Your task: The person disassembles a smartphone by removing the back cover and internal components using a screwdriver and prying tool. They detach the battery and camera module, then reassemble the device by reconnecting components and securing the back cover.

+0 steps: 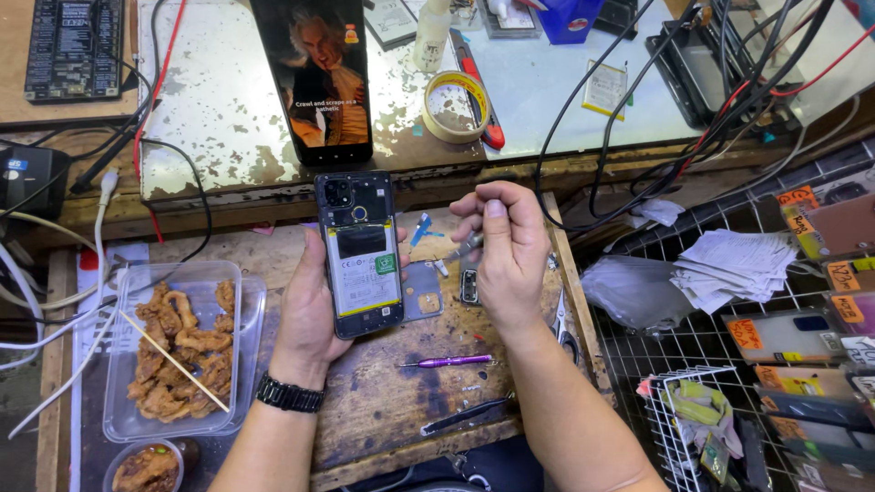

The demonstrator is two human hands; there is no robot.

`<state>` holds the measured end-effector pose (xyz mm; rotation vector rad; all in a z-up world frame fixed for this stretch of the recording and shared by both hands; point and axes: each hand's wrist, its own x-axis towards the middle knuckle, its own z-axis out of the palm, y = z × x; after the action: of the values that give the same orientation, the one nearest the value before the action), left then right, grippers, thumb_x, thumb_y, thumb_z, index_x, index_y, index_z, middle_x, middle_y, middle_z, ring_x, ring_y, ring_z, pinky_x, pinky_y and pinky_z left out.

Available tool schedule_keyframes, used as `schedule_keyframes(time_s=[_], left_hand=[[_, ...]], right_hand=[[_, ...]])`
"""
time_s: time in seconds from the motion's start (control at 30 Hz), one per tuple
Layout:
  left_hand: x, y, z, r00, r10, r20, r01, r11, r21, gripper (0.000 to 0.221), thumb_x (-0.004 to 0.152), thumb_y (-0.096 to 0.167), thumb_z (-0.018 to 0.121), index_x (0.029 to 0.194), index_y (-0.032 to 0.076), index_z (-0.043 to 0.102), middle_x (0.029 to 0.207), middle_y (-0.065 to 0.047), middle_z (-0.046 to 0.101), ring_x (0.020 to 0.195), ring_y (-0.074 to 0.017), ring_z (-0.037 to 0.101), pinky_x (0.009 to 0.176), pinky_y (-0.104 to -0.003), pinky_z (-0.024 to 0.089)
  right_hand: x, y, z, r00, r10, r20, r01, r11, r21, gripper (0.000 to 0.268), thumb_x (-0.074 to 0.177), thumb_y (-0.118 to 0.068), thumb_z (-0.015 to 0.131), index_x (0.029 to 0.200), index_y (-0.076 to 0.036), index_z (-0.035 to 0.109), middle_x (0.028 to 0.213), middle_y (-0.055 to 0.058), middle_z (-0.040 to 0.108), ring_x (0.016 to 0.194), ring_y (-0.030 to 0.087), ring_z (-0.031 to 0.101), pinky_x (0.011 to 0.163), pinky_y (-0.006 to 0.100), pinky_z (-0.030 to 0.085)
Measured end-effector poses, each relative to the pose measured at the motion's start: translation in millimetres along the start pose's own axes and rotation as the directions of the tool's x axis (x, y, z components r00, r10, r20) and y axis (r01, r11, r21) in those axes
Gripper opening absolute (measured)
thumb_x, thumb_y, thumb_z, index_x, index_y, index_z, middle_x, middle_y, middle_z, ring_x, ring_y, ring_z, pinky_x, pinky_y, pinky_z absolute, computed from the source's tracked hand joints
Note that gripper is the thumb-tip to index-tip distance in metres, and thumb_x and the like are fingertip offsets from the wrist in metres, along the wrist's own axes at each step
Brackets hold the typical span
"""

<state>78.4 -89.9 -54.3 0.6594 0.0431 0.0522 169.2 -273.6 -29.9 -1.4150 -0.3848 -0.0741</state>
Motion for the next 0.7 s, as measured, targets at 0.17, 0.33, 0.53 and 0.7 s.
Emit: schedule_keyframes(time_s=[0.17, 0.33, 0.53, 0.7], left_hand=[[1.5, -2.0, -4.0, 1.0, -0.022, 0.001, 0.022, 0.997, -0.077, 0.073, 0.105, 0.057, 0.035, 0.149, 0.0, 0.047, 0.139, -0.024, 0.059, 0.126, -0.0359, 0.062, 0.106, -0.05, 0.053], [3.1, 1.6, -9.5, 1.0, 0.029, -0.004, -0.03, 0.996, -0.086, 0.074, 0.104, 0.059, 0.037, 0.15, 0.001, 0.046, 0.142, -0.024, 0.058, 0.125, -0.0372, 0.061, 0.103, -0.051, 0.053], [3.8, 3.4, -13.5, 0.998, 0.067, -0.004, -0.067, 0.987, -0.143, 0.078, 0.104, 0.062, 0.036, 0.15, 0.0, 0.048, 0.143, -0.027, 0.057, 0.125, -0.0375, 0.062, 0.104, -0.051, 0.053], [4.3, 5.6, -10.4, 0.997, 0.071, -0.023, -0.073, 0.99, -0.118, 0.077, 0.103, 0.062, 0.037, 0.15, 0.001, 0.047, 0.144, -0.026, 0.056, 0.126, -0.0369, 0.061, 0.105, -0.051, 0.052]], right_hand=[[-6.7, -4.4, 6.1, 0.991, -0.102, 0.09, 0.09, 0.987, 0.131, 0.018, 0.111, -0.002, 0.05, 0.129, 0.0, 0.053, 0.12, 0.012, 0.066, 0.106, 0.017, 0.069, 0.091, 0.031, 0.06], [-10.6, -8.7, 12.9, 0.979, -0.081, 0.187, 0.055, 0.988, 0.142, 0.032, 0.104, 0.007, 0.055, 0.135, 0.0, 0.049, 0.13, 0.013, 0.06, 0.119, 0.019, 0.065, 0.102, 0.035, 0.059], [-17.6, -6.7, 10.8, 0.967, -0.079, 0.243, 0.052, 0.992, 0.118, 0.038, 0.103, 0.008, 0.061, 0.137, -0.001, 0.047, 0.125, 0.015, 0.064, 0.116, 0.02, 0.068, 0.099, 0.033, 0.059], [-24.2, -1.8, 13.1, 0.951, -0.189, 0.243, 0.194, 0.981, 0.002, 0.035, 0.103, 0.009, 0.063, 0.132, -0.002, 0.048, 0.123, 0.018, 0.067, 0.114, 0.021, 0.07, 0.1, 0.032, 0.06]])
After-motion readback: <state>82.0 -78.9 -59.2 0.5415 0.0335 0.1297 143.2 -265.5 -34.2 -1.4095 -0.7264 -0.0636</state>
